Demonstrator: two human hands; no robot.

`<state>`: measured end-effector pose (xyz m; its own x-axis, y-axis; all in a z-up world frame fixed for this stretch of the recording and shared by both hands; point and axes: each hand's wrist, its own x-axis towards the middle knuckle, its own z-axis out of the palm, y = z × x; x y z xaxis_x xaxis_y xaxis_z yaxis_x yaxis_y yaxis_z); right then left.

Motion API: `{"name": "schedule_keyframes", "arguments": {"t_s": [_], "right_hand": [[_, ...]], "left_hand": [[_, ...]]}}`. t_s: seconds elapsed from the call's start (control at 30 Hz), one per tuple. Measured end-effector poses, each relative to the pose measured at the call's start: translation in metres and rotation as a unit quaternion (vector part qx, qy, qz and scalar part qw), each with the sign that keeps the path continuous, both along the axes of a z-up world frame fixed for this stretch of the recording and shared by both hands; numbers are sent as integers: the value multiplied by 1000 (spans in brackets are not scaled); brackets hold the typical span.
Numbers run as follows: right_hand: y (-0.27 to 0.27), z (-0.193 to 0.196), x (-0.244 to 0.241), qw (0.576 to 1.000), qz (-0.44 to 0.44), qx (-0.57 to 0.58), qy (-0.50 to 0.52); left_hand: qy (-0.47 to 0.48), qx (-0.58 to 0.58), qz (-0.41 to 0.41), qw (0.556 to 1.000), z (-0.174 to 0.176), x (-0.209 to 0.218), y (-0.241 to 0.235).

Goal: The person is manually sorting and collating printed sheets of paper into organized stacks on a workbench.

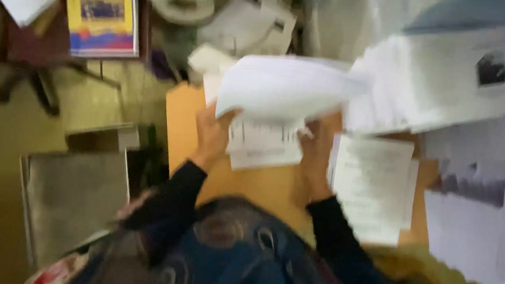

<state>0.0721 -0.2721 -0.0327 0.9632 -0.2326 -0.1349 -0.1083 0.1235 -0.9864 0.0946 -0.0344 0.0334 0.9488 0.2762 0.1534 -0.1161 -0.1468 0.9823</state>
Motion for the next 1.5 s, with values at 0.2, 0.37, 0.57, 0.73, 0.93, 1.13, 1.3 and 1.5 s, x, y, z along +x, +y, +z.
{"name": "schedule_keyframes", "arguments": {"t_s": [0.2, 0.37, 0.57, 0.73, 0.93, 1.13, 1.3, 1.5], "right_hand": [[-8, 62, 33, 972, 94, 163, 144], [-14, 8, 18, 925, 81, 213, 304], [2, 32, -12, 943, 115, 54, 308], [-4, 48, -9, 954, 91, -105, 267], [-10, 94, 21, 989, 110, -100, 26], [-8, 87, 39, 986, 116, -88, -88], [-4, 88, 45, 988, 111, -79, -67], [-10, 50, 58, 990, 99, -81, -59]], "left_hand": [[-261, 280, -39, 923, 74, -3, 7], [-163, 507, -130, 836, -45, -34, 9], [36, 421, -333, 843, -18, -46, 27], [117, 244, -182, 945, 18, -6, 62], [61, -61, -88, 992, -7, 11, 80], [-5, -155, -83, 984, -2, 2, 59], [6, -137, -31, 990, -14, 2, 50], [-29, -192, -29, 980, -17, 9, 42]]}}
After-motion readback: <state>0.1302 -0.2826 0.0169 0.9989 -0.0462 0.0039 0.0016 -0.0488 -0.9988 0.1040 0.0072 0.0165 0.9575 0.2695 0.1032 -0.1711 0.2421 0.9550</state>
